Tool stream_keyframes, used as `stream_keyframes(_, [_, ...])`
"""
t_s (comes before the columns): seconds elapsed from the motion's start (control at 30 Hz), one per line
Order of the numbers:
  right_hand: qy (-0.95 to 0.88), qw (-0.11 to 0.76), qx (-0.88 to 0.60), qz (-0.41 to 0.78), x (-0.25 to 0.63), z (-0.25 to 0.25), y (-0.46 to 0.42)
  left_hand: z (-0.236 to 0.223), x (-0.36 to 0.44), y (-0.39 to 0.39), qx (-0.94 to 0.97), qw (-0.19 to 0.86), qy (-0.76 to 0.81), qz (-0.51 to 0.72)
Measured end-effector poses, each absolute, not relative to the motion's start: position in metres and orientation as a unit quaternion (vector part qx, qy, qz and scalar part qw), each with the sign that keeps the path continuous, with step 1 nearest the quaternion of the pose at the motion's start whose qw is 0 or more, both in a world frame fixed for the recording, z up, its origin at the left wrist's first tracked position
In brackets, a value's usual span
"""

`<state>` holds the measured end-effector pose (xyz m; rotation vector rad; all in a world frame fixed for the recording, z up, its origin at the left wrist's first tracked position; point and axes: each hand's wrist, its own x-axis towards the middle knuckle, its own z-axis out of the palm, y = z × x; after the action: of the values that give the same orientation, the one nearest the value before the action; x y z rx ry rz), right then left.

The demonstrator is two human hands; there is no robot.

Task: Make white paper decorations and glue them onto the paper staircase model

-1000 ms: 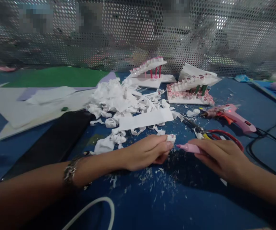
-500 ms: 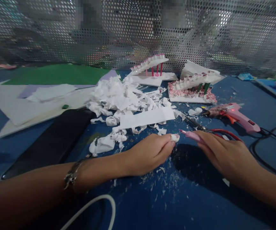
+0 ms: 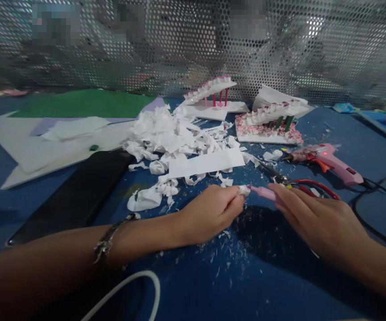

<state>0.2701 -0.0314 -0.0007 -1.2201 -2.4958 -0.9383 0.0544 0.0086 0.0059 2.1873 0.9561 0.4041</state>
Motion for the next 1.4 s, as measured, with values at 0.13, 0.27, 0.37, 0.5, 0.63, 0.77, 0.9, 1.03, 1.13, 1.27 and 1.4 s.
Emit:
stream_keyframes(0.13, [-0.841,0.095,-0.422,-0.326,0.2699,0.0002,-0.0329,0.0074,0.0550,0.0087,0.839,0.357,0.381,0.155])
stream_keyframes(0.27, [-0.847,0.107,-0.408,-0.325,0.2709,0.0003,-0.0338,0.0076,0.0545,0.0093,0.833,0.367,0.382,0.159])
stream_keyframes(0.37, [-0.842,0.091,-0.415,-0.333,0.2708,-0.0003,-0.0334,0.0074,0.0540,0.0094,0.826,0.389,0.376,0.158])
stream_keyframes(0.5, [-0.856,0.110,-0.403,-0.306,0.2701,-0.0006,-0.0339,0.0080,0.0544,0.0087,0.810,0.417,0.382,0.154])
stream_keyframes(0.63, [-0.846,0.091,-0.425,-0.308,0.2715,-0.0011,-0.0352,0.0092,0.0548,0.0084,0.815,0.408,0.378,0.160])
stream_keyframes(0.77, [-0.855,0.094,-0.409,-0.304,0.2722,-0.0020,-0.0341,0.0090,0.0545,0.0090,0.820,0.406,0.374,0.152])
stream_keyframes(0.9, [-0.857,0.110,-0.401,-0.304,0.2719,-0.0015,-0.0324,0.0091,0.0543,0.0087,0.823,0.394,0.378,0.154])
stream_keyframes(1.03, [-0.854,0.108,-0.411,-0.300,0.2718,-0.0006,-0.0326,0.0090,0.0542,0.0081,0.824,0.392,0.378,0.157])
stream_keyframes(1.13, [-0.854,0.120,-0.416,-0.287,0.2710,0.0006,-0.0336,0.0080,0.0538,0.0089,0.834,0.370,0.373,0.168])
stream_keyframes(1.27, [-0.862,0.128,-0.422,-0.251,0.2694,0.0016,-0.0330,0.0079,0.0535,0.0094,0.837,0.361,0.372,0.174])
stream_keyframes(1.4, [-0.867,0.140,-0.413,-0.242,0.2690,0.0012,-0.0316,0.0086,0.0526,0.0087,0.836,0.370,0.365,0.177])
